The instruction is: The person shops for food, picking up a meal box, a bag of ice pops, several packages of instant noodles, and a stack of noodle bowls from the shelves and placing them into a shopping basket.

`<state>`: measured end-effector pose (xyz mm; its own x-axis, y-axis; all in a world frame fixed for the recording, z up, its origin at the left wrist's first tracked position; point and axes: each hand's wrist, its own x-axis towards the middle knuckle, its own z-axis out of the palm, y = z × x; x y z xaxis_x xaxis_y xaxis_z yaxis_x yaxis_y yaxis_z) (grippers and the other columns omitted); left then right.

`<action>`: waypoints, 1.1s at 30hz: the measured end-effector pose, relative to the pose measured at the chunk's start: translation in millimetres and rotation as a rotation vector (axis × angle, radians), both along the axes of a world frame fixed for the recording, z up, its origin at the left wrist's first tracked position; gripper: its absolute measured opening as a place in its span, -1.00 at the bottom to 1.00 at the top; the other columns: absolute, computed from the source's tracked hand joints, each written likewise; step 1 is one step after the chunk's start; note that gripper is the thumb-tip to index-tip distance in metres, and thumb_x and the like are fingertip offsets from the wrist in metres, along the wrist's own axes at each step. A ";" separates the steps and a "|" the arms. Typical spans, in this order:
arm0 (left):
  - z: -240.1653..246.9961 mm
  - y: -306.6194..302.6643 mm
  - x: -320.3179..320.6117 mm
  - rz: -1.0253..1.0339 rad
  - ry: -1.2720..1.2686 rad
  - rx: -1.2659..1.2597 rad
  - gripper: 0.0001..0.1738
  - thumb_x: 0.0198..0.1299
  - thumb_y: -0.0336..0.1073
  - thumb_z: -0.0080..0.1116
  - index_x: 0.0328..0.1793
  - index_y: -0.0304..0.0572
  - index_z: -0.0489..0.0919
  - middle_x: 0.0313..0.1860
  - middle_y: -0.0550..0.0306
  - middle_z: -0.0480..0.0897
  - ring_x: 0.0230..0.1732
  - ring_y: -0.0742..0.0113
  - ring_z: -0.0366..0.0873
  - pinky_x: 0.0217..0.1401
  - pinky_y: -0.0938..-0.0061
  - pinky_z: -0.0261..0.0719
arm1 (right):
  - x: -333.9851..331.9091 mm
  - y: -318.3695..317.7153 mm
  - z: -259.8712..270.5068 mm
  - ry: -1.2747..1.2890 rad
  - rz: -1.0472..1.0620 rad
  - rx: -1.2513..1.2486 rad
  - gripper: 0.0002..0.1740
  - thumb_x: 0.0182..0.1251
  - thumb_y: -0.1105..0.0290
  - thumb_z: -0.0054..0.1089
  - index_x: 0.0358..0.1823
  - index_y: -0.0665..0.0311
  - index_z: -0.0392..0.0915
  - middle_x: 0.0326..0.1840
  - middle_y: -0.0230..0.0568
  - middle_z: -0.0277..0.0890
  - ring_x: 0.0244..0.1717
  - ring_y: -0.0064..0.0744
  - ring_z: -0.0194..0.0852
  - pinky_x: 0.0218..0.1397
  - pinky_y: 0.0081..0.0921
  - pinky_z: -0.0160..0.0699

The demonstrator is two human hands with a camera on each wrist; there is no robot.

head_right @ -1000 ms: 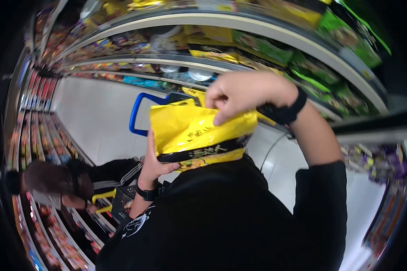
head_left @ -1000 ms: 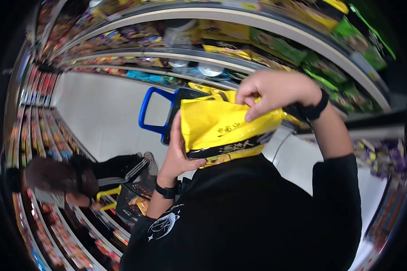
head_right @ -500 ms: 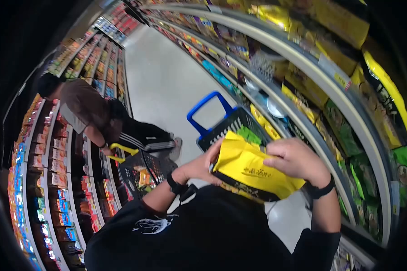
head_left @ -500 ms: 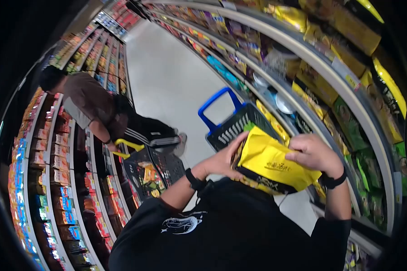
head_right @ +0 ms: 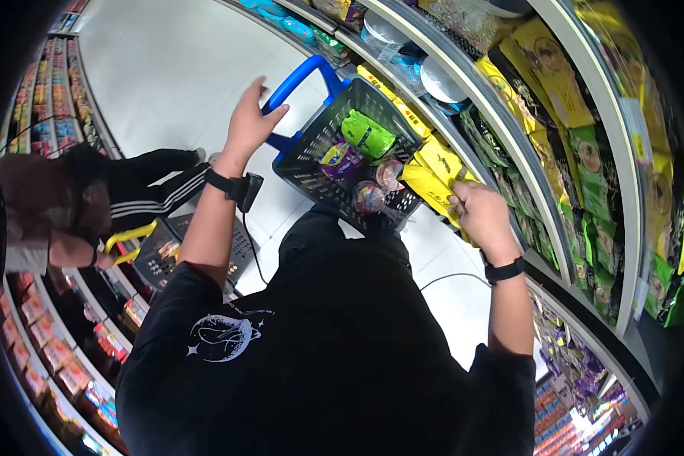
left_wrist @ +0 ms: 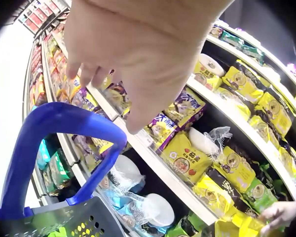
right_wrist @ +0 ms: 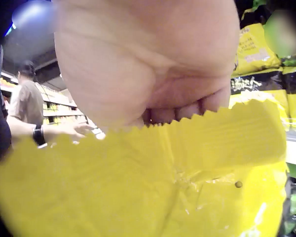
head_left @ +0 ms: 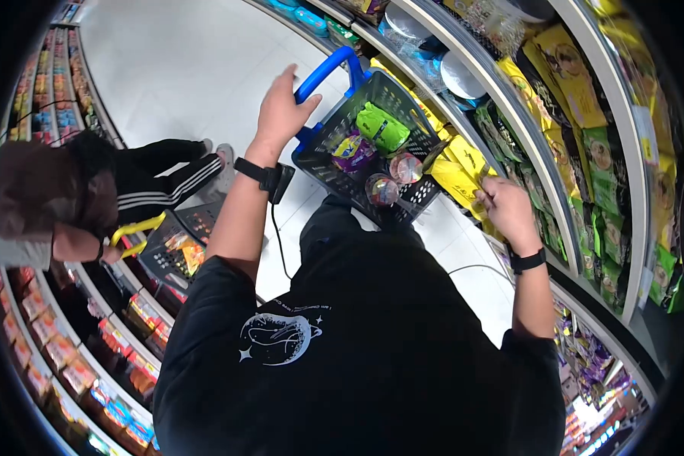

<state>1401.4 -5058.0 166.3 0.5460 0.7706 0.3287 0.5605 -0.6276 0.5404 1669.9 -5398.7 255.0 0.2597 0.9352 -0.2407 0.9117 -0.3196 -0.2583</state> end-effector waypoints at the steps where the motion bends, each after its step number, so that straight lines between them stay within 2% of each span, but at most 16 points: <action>1: -8.4 15.1 5.3 -0.076 0.088 -0.239 -0.38 0.12 -0.19 0.41 0.27 -0.30 0.50 0.07 -0.20 0.59 0.05 -0.06 0.57 0.16 0.25 0.51 | -2.3 5.6 -10.7 0.011 -0.030 0.005 -0.82 0.24 0.35 0.24 -0.38 0.25 0.45 -0.38 -0.05 0.54 -0.29 0.08 0.56 -0.24 -0.08 0.51; 2: -16.4 26.6 7.6 -0.152 0.177 -0.479 -0.47 0.16 -0.14 0.37 0.19 -0.27 0.57 -0.04 -0.14 0.65 -0.08 -0.02 0.62 0.03 0.26 0.56 | -5.0 11.4 -21.4 0.025 -0.056 0.008 -0.84 0.25 0.36 0.24 -0.38 0.25 0.46 -0.38 -0.05 0.55 -0.28 0.07 0.57 -0.23 -0.09 0.52; 3: -25.6 33.2 11.3 -0.130 0.184 -0.554 -0.59 0.23 -0.06 0.30 0.01 -0.24 0.64 -0.31 -0.05 0.68 -0.31 0.04 0.61 -0.17 0.27 0.56 | -7.1 17.8 -34.9 0.025 -0.046 -0.033 -0.86 0.25 0.37 0.25 -0.36 0.23 0.48 -0.37 -0.06 0.57 -0.27 0.06 0.58 -0.22 -0.10 0.54; 4: -31.4 35.7 13.3 -0.135 0.185 -0.575 -0.59 0.23 -0.06 0.30 0.01 -0.24 0.64 -0.31 -0.05 0.68 -0.31 0.04 0.61 -0.17 0.27 0.56 | -13.5 25.2 -46.5 0.044 -0.058 -0.045 -0.86 0.25 0.34 0.25 -0.30 0.22 0.50 -0.35 -0.06 0.57 -0.26 0.05 0.60 -0.22 -0.10 0.55; 6: -37.8 39.7 16.8 -0.058 0.238 -0.587 -0.65 0.19 -0.02 0.28 -0.13 -0.16 0.63 -0.39 -0.11 0.68 -0.27 -0.11 0.67 -0.17 0.12 0.59 | -27.5 44.2 -74.4 0.056 -0.050 -0.155 -0.86 0.26 0.32 0.23 -0.25 0.21 0.52 -0.31 -0.07 0.59 -0.24 0.03 0.61 -0.20 -0.11 0.56; 7: -36.2 37.7 16.2 -0.057 0.234 -0.532 -0.67 0.20 -0.04 0.27 -0.20 -0.17 0.60 -0.41 -0.13 0.68 -0.29 -0.16 0.66 -0.21 0.09 0.58 | -34.8 54.0 -93.1 0.056 -0.044 -0.138 -0.85 0.27 0.32 0.22 -0.24 0.20 0.52 -0.30 -0.08 0.60 -0.23 0.02 0.62 -0.19 -0.12 0.57; 10: -35.3 35.2 17.1 -0.022 0.213 -0.539 -0.68 0.21 -0.05 0.26 -0.19 -0.17 0.60 -0.43 -0.12 0.68 -0.30 -0.17 0.66 -0.23 0.09 0.57 | -54.2 74.3 -167.7 0.101 -0.006 -0.090 -0.88 0.25 0.33 0.19 -0.25 0.20 0.54 -0.32 -0.08 0.61 -0.20 0.00 0.63 -0.18 -0.13 0.58; 14: -38.6 36.1 19.7 -0.010 0.227 -0.568 -0.67 0.22 -0.06 0.26 -0.17 -0.19 0.59 -0.44 -0.12 0.68 -0.33 -0.17 0.66 -0.27 0.10 0.58 | -81.5 107.3 -253.1 0.127 -0.027 -0.319 -0.87 0.27 0.32 0.14 -0.23 0.16 0.59 -0.27 -0.12 0.64 -0.16 -0.05 0.66 -0.14 -0.14 0.59; 19: -45.7 36.7 23.2 -0.008 0.235 -0.584 -0.67 0.23 -0.06 0.27 -0.16 -0.19 0.59 -0.43 -0.13 0.69 -0.34 -0.16 0.67 -0.27 0.14 0.59 | -113.3 140.0 -334.8 0.140 -0.103 -0.332 -0.84 0.26 0.37 0.09 -0.19 0.18 0.61 -0.22 -0.09 0.67 -0.13 -0.05 0.68 -0.09 -0.16 0.62; 22: -43.2 39.3 23.9 -0.022 0.253 -0.590 -0.68 0.24 -0.07 0.26 -0.17 -0.19 0.59 -0.45 -0.13 0.68 -0.36 -0.15 0.67 -0.28 0.14 0.59 | -125.3 144.7 -353.5 0.103 -0.181 -0.267 -0.83 0.27 0.39 0.07 -0.19 0.23 0.61 -0.19 -0.04 0.67 -0.13 -0.01 0.69 -0.08 -0.14 0.64; 24: -39.8 38.6 26.3 -0.029 0.252 -0.609 -0.68 0.25 -0.06 0.26 -0.17 -0.19 0.59 -0.46 -0.12 0.68 -0.37 -0.15 0.67 -0.29 0.14 0.58 | -135.2 138.8 -359.4 0.130 -0.434 -0.347 -0.82 0.25 0.40 0.08 -0.19 0.27 0.60 -0.19 0.00 0.67 -0.14 0.05 0.68 -0.07 -0.09 0.64; 25: -40.5 38.9 25.9 -0.025 0.257 -0.594 -0.68 0.25 -0.06 0.26 -0.18 -0.19 0.59 -0.48 -0.11 0.67 -0.39 -0.14 0.67 -0.30 0.13 0.58 | -140.8 131.1 -348.5 0.168 -0.447 -0.311 -0.79 0.27 0.35 0.09 -0.18 0.30 0.59 -0.19 0.05 0.67 -0.15 0.09 0.67 -0.05 -0.05 0.63; 27: -39.6 39.8 24.6 -0.029 0.250 -0.574 -0.68 0.25 -0.06 0.26 -0.18 -0.18 0.59 -0.50 -0.10 0.67 -0.40 -0.13 0.66 -0.31 0.13 0.58 | -153.3 108.8 -308.1 0.266 -0.300 -0.454 -0.73 0.32 0.25 0.06 -0.23 0.33 0.58 -0.21 0.10 0.67 -0.14 0.11 0.67 -0.05 -0.03 0.63; 29: -37.2 42.0 23.5 -0.034 0.270 -0.571 -0.68 0.26 -0.05 0.24 -0.20 -0.18 0.58 -0.51 -0.07 0.67 -0.41 -0.13 0.66 -0.30 0.14 0.58 | -168.3 63.8 -321.8 0.430 -0.262 -0.484 -0.64 0.38 0.16 0.01 -0.24 0.32 0.62 -0.21 0.12 0.67 -0.13 0.11 0.67 -0.03 -0.05 0.62; 31: -30.7 41.5 24.0 -0.040 0.264 -0.561 -0.67 0.26 -0.04 0.23 -0.21 -0.18 0.58 -0.51 -0.07 0.67 -0.41 -0.12 0.66 -0.30 0.13 0.59 | -171.2 34.2 -308.2 0.531 -0.127 -0.477 -0.60 0.41 0.12 -0.04 -0.24 0.29 0.65 -0.24 0.07 0.68 -0.17 0.12 0.66 -0.03 -0.08 0.62; 33: -29.1 40.1 22.2 -0.045 0.298 -0.544 -0.66 0.25 -0.02 0.22 -0.20 -0.16 0.57 -0.46 -0.11 0.68 -0.35 -0.16 0.66 -0.25 0.11 0.59 | -169.8 -10.8 -331.2 0.471 0.023 -0.379 -0.61 0.44 0.12 -0.02 -0.19 0.26 0.67 -0.26 -0.02 0.69 -0.23 0.05 0.67 -0.05 -0.17 0.61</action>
<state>1423.6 -5018.0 137.2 0.5893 0.7592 -0.2764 0.7161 -0.3323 0.6138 1500.1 -5409.6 -76.2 0.0251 0.7657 -0.6428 0.7343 -0.4504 -0.5079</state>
